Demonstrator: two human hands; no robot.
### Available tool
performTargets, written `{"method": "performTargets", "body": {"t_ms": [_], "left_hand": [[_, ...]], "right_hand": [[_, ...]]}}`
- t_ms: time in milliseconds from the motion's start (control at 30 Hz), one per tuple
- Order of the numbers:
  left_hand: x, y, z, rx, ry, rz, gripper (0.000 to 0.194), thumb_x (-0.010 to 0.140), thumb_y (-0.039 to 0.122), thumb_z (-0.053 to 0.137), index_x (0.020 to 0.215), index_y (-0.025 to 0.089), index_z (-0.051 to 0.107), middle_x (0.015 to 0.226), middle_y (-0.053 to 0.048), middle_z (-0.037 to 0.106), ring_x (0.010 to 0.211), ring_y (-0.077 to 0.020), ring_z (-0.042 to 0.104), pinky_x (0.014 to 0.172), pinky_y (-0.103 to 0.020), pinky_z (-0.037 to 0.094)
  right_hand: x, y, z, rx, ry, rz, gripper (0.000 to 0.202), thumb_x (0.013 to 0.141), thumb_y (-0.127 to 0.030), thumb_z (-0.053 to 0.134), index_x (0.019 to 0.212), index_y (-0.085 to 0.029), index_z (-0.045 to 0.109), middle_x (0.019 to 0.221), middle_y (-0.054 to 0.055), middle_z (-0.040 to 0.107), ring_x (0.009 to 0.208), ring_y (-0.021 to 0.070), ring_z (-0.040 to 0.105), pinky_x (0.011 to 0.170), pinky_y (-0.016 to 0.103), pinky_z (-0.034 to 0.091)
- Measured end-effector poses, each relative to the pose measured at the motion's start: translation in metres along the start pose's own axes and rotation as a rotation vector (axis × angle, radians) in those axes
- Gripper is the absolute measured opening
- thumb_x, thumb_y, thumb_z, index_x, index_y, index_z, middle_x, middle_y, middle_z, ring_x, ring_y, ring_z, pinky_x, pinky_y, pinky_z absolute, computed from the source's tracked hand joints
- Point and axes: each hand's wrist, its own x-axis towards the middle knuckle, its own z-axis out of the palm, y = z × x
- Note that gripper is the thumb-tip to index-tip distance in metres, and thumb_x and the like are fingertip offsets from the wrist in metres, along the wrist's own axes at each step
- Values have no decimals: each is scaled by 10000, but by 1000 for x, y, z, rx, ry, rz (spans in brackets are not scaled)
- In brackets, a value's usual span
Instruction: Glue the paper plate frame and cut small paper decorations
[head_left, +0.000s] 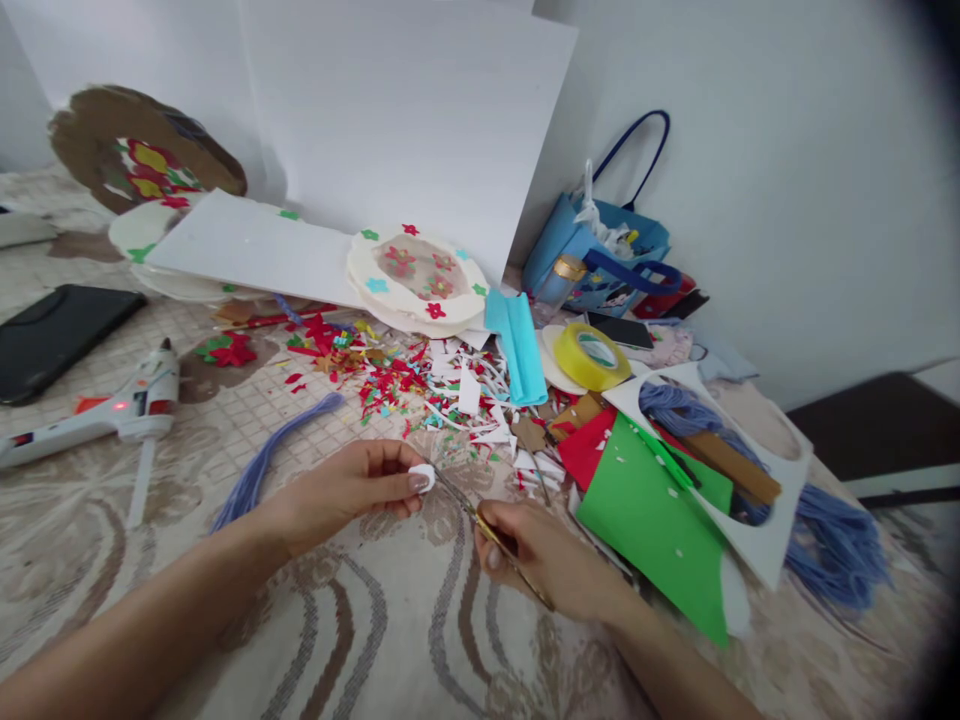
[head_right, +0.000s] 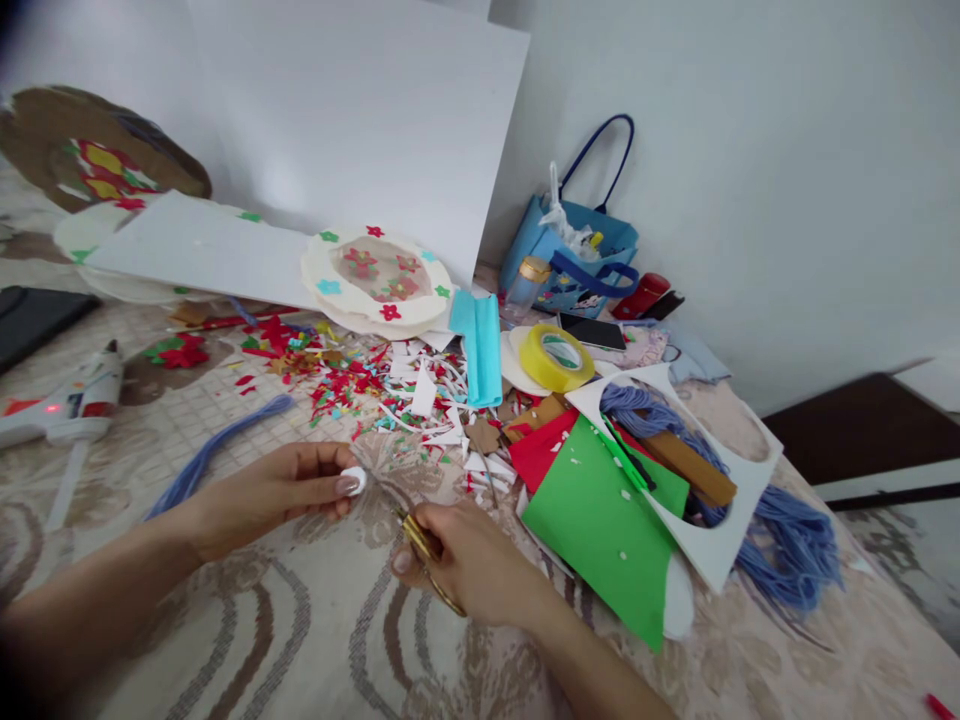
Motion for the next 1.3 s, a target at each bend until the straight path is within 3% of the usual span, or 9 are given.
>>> {"method": "performTargets", "body": {"t_ms": [467,800,1067,1300], "left_hand": [[0,0,-2,68,10,-12,262,691,387,729,741,162,604,635,18,636,585,-95,532,575,-214,366],[1,1,-3,63,20,-6,265,672,381,744,739,165,606,638,15,639,587,-103,539,574,-222,375],[-2,3,-1,36,8,24,246,677,350,745,783,159,632,675,16,619,621,-99,532,635,-235,403],[-1,2,-1,77,9,52,234,686,357,732,791,163,657,687,13,608,640,-112,525,638,-242,398]], "right_hand": [[2,0,0,-38,9,25,310,833,-417,566,664,-176,468,565,-46,426,534,97,368,501,212,252],[3,-1,3,-81,42,19,308,897,-359,483,662,-162,511,591,-7,535,566,117,474,536,216,288],[4,0,-1,-23,111,26,399,861,-497,485,630,-174,449,555,-33,439,536,108,406,508,219,257],[-3,5,-2,-17,7,-24,175,847,-344,515,772,-187,496,644,-31,506,573,110,431,544,220,312]]}}
